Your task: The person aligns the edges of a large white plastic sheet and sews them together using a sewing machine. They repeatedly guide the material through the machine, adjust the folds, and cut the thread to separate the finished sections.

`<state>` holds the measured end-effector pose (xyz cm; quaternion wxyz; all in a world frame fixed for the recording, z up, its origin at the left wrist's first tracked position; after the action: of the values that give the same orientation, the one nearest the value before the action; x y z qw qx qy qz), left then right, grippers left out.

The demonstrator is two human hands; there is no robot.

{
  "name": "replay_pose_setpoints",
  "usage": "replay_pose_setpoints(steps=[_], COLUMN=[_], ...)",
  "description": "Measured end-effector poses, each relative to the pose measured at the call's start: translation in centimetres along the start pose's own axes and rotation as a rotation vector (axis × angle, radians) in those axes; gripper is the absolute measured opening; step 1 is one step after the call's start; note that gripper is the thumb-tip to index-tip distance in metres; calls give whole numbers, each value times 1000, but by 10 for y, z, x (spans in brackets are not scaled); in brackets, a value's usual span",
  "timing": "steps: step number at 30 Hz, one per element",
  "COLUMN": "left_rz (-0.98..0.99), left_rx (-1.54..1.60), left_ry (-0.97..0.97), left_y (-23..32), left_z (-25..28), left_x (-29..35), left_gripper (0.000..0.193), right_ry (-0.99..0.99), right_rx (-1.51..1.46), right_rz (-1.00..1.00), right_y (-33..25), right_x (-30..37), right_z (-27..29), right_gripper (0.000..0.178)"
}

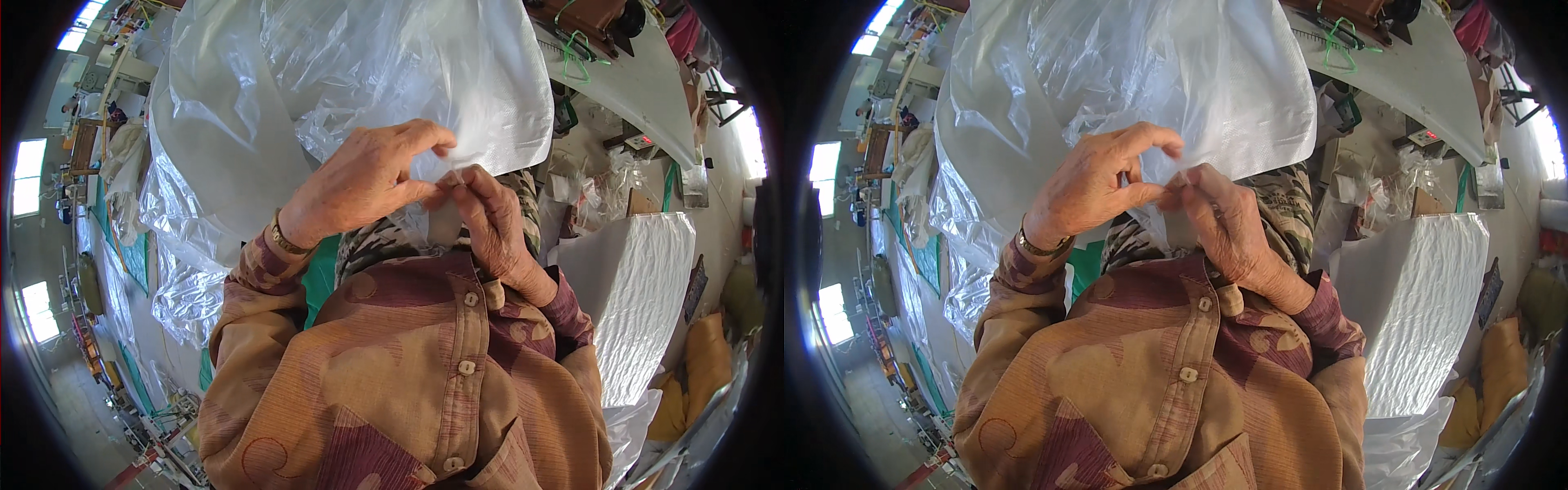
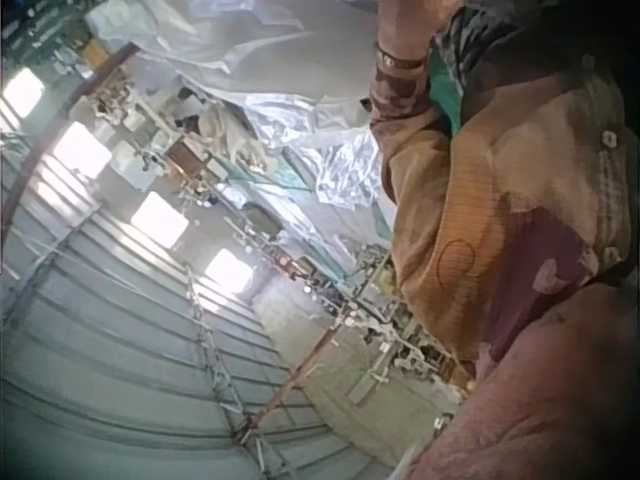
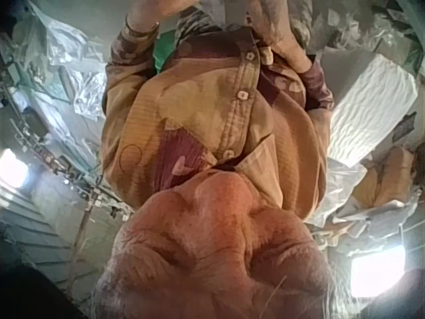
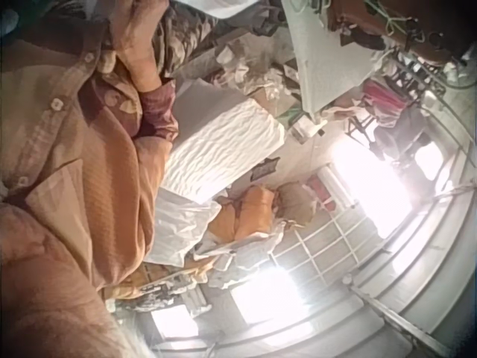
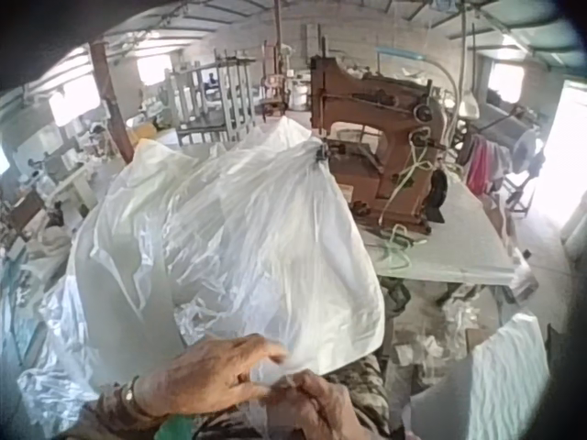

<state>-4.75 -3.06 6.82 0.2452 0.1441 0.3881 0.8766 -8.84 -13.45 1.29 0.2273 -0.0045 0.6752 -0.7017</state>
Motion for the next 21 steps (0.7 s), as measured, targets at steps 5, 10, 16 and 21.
replay_pose_setpoints(steps=[5, 10, 16, 21], left_rz=[-25, -25, -19, -95], left_rx=[41, 62, 64, 53], left_ry=[38, 116, 211, 266], left_y=[-5, -1, 9, 31], left_z=[-3, 7, 17, 12], left_x=[-4, -4, 4, 16], left_gripper=[35, 19, 14, 11], right_ry=[76, 5, -18, 88], right_rx=[-67, 72, 389, 546], right_rz=[9, -63, 131, 350], right_y=[4, 9, -2, -12], right_x=[2, 8, -8, -47], right_z=[5, 5, 22, 46], right_gripper=[29, 36, 19, 20])
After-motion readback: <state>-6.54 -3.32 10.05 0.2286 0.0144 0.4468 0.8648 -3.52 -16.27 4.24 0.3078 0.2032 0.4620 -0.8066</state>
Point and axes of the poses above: each hand's wrist, its own x-axis away from the middle knuckle, its own z-axis out of the back of the hand, y = z × x, the point moved 10 cm from there along -x, towards the middle knuckle, and after that the axes turned 13 degrees about z, right-handed, at the moved point
